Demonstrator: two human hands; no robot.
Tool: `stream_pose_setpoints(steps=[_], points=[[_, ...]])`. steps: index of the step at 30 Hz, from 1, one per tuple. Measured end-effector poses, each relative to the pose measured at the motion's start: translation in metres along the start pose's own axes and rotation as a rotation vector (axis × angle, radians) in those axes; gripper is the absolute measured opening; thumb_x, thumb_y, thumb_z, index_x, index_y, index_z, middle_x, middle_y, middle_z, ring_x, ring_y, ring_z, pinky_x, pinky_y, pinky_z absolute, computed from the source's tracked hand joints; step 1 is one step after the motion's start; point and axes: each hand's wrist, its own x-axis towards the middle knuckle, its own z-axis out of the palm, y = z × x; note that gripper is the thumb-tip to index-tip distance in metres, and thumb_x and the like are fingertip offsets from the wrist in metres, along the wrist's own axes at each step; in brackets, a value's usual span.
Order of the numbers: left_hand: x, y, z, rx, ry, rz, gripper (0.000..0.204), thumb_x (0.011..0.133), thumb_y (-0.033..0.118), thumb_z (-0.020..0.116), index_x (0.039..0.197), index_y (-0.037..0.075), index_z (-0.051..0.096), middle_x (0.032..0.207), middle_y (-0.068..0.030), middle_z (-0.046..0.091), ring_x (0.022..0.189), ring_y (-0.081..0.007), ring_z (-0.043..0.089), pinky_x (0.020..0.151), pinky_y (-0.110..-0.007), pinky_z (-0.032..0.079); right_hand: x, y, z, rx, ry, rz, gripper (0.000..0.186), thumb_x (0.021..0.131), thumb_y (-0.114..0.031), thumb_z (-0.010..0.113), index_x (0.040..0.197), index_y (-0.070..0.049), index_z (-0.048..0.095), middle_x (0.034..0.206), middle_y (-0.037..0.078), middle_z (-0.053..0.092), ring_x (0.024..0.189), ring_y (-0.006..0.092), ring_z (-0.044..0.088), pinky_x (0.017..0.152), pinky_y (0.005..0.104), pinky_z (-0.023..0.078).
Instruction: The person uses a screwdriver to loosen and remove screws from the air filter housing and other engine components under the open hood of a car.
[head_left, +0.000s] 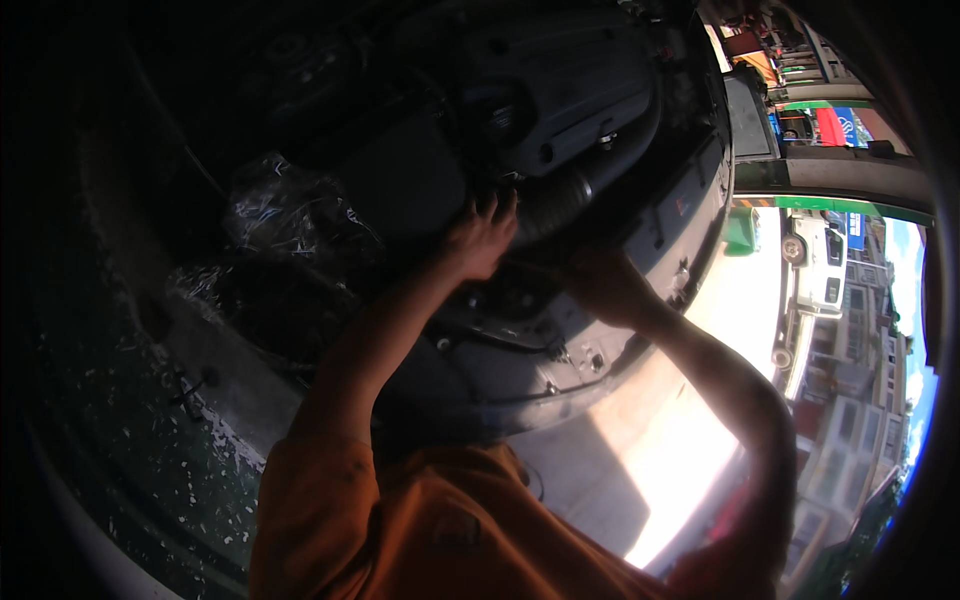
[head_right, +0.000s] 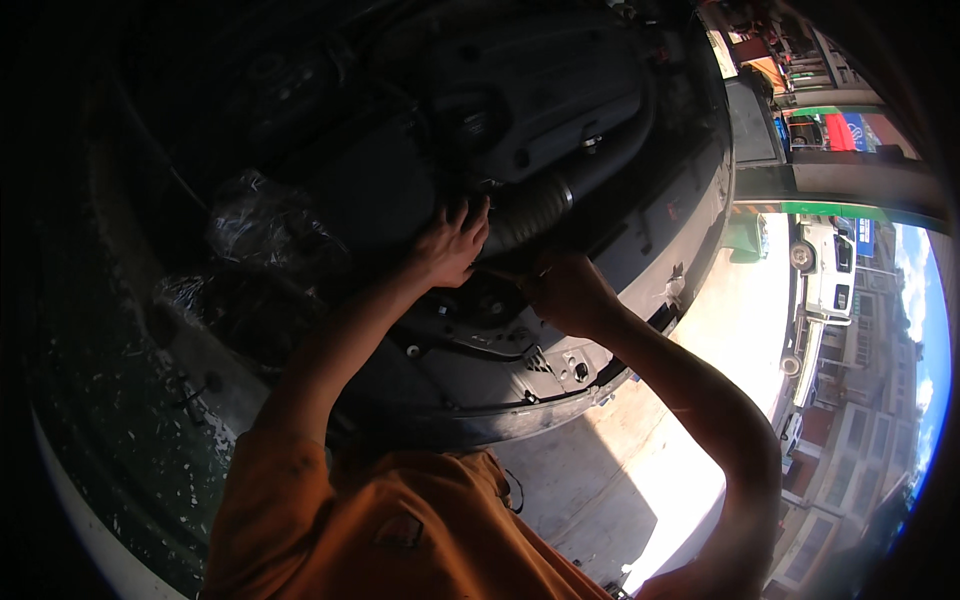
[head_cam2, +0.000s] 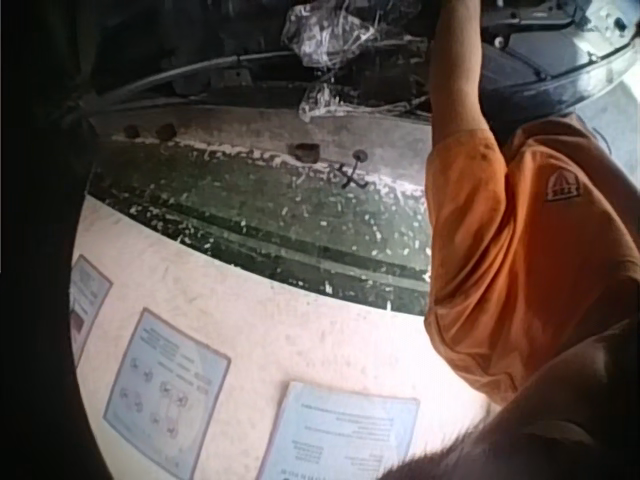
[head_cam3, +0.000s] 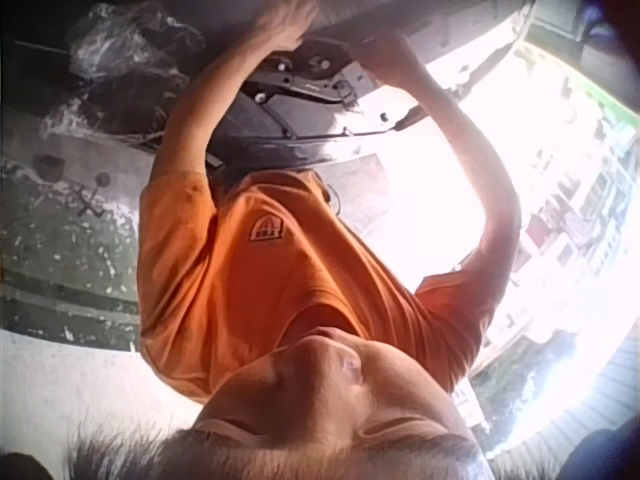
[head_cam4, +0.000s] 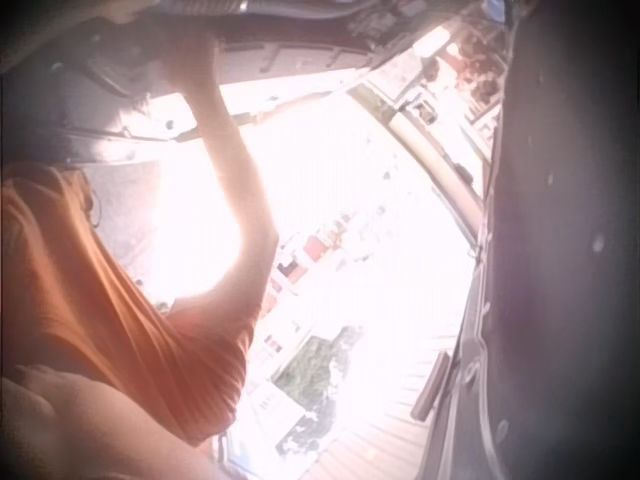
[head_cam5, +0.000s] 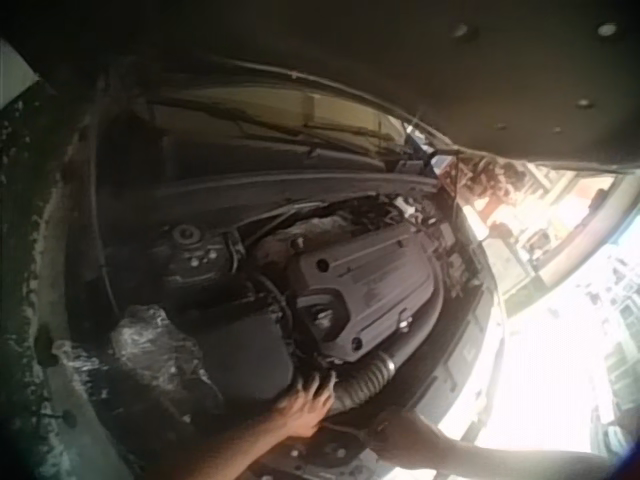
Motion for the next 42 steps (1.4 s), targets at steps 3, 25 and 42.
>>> stream_pose_setpoints(steps=[3, 25, 42], points=[[-0.004, -0.005, -0.006, 0.018, -0.021, 0.010, 0.084, 0.078, 0.057, 0.069, 0.140, 0.004, 0.050, 0.156, -0.0212, 0.031, 0.131, -0.0401, 0.043, 0.100, -0.056, 0.044, -0.015, -0.021, -0.006, -0.478, 0.130, -0.392, 0.021, 0.079, -0.013, 0.068, 0.096, -0.001, 0.064, 0.086, 0.013, 0.067, 0.074, 0.0284, 0.070, 0.060, 0.0390, 0.057], [-0.004, -0.004, -0.005, 0.028, 0.013, 0.009, 0.084, 0.076, 0.059, 0.068, 0.138, 0.004, 0.053, 0.155, -0.0214, 0.031, 0.129, -0.0408, 0.044, 0.099, -0.056, 0.045, -0.022, -0.009, 0.003, -0.509, 0.196, -0.387, 0.015, 0.080, -0.007, 0.064, 0.095, -0.005, 0.066, 0.079, 0.011, 0.065, 0.071, 0.0249, 0.070, 0.054, 0.0366, 0.056], [-0.004, -0.005, -0.003, -0.016, -0.002, 0.008, 0.083, 0.076, 0.054, 0.071, 0.138, 0.003, 0.052, 0.155, -0.0219, 0.032, 0.132, -0.0404, 0.043, 0.101, -0.056, 0.044, -0.020, -0.011, 0.005, -0.483, 0.216, -0.370, 0.012, 0.081, -0.015, 0.065, 0.087, -0.005, 0.068, 0.081, 0.016, 0.068, 0.069, 0.0332, 0.069, 0.059, 0.0425, 0.057]])
